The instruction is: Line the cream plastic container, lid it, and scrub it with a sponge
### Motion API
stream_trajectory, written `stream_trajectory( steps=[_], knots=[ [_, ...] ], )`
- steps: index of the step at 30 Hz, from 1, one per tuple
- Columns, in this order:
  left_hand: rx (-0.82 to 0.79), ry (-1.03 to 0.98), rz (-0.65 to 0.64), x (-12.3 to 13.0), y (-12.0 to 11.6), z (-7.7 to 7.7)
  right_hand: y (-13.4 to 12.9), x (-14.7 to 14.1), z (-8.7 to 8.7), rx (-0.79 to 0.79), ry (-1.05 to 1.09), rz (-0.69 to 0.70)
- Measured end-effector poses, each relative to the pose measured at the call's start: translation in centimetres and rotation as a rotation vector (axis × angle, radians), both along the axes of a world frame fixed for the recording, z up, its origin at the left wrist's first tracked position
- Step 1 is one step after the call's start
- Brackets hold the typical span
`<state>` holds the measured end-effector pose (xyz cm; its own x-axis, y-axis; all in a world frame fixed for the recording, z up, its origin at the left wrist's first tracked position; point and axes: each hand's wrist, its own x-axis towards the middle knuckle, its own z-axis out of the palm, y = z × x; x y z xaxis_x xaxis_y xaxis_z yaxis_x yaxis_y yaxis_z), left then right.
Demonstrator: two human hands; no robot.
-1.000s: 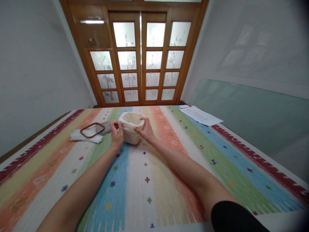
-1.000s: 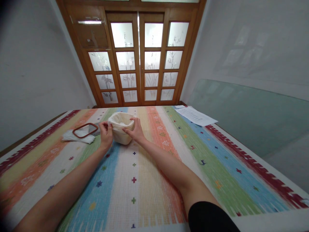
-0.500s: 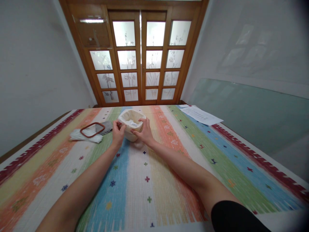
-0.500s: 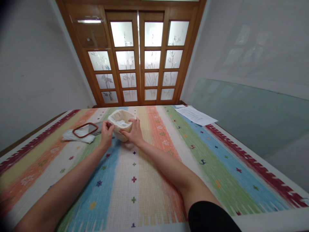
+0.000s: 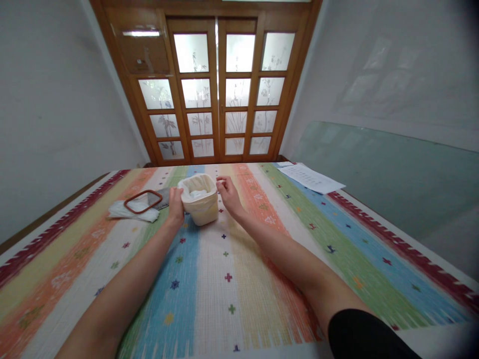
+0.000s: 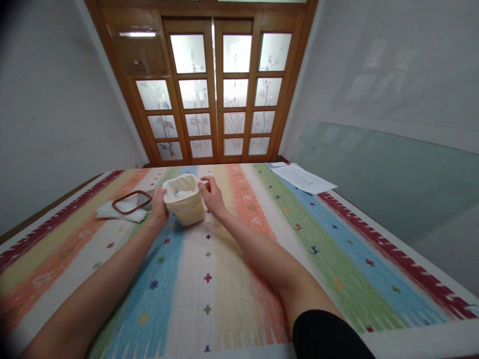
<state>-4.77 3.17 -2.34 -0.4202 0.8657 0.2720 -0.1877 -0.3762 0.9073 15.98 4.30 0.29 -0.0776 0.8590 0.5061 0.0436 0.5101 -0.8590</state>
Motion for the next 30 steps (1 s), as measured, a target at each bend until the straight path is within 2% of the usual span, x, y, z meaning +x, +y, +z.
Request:
stream_trajectory(
  steps=[3,6,8,12,17,24,30],
  knots=[
    [-0.008,-0.004,-0.04,0.5,-0.4,0.5,1.0,0.6,0.8,-0.206,0.057,-0.002],
    [-0.015,0.011,-0.087,1.1,-0.7,0.8,1.5,1.1,1.5,-0.397,-0.006,0.101],
    [-0.02,0.008,-0.103,1.3,-0.8,0.9,1.5,1.4,1.8,-0.467,-0.016,0.163],
    [-0.038,0.031,-0.134,0.9,-0.5,1.0,1.3,1.6,2.1,-0.481,0.026,0.178],
    [-0.072,0.023,-0.154,0.3,-0.1,1.1,1.6,1.6,1.4,-0.527,0.086,0.226],
    [-0.081,-0.077,-0.106,0.5,-0.2,1.2,2.1,1.7,1.0,-0.578,0.136,0.356],
    [-0.099,-0.183,-0.06,1.3,-0.5,1.1,1.7,1.8,1.1,-0.581,0.169,0.399]
  ],
)
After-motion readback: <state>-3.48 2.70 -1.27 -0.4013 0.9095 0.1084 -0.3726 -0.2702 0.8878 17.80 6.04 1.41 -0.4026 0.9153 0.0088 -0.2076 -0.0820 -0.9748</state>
